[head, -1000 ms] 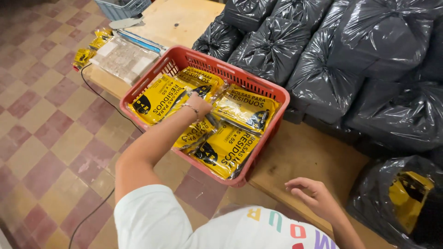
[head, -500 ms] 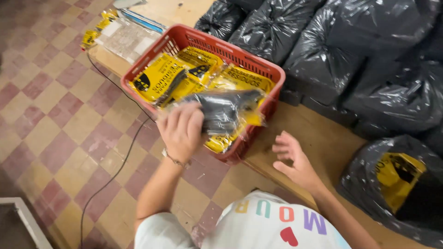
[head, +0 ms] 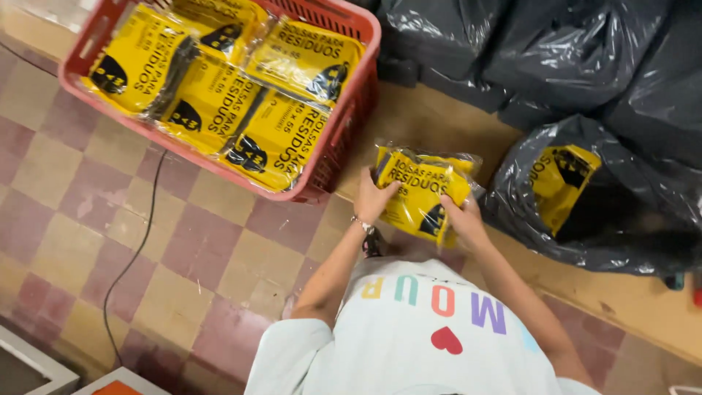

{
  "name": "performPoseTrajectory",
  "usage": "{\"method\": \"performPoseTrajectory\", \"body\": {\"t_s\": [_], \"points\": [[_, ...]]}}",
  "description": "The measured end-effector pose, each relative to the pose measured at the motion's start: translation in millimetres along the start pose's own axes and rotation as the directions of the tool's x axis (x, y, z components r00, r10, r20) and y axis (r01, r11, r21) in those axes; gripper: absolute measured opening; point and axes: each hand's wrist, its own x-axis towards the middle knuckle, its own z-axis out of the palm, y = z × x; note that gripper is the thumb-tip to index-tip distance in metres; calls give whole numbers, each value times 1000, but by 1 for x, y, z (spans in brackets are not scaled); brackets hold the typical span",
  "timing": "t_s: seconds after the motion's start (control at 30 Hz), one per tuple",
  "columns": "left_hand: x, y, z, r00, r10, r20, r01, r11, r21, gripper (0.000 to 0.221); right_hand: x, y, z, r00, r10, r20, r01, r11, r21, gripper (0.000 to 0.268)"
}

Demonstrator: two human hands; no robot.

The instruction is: Packing yellow plastic bag packs into a larger black plastic bag, tying it, and marking it.

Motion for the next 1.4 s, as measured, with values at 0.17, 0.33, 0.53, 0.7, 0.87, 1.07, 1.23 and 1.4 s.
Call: {"method": "performPoseTrajectory", "body": {"t_s": [0.17, 0.33, 0.53, 0.7, 0.87, 1.07, 1.23, 1.4], "points": [[3, -14, 5, 990, 88, -114, -37, 919, 393, 67, 30, 34, -29, 994, 90, 63, -28, 761, -648, 83], [27, -46, 8, 999, 40, -22, -28, 911, 412, 53, -10, 8, -26, 996, -27, 90, 87, 613, -785, 83], [37, -57, 8, 990, -41, 136, -21, 903, 429, 44, -4, 31, -26, 996, 86, 7, -49, 635, -771, 58], [21, -36, -4, 965, -187, 183, 117, 934, 338, 54, 4, 43, -28, 994, 112, -6, -82, 692, -717, 58], [-15, -25, 7, 971, 106, 214, -178, 918, 353, 41, -5, 43, -31, 998, 65, -12, -58, 783, -619, 56], [-50, -48, 0, 804, 593, 40, -588, 804, -85, 42, -25, 71, -54, 999, -45, -7, 42, 969, -245, 54], [-47, -74, -11, 948, 280, 150, -118, 749, -652, 37, -56, -29, -69, 986, -20, 164, 41, 992, -121, 19], [-37, -170, 41, 783, -176, 597, 614, 376, -694, 50, -51, -41, -65, 869, -263, 419, 406, 864, -299, 12]]}}
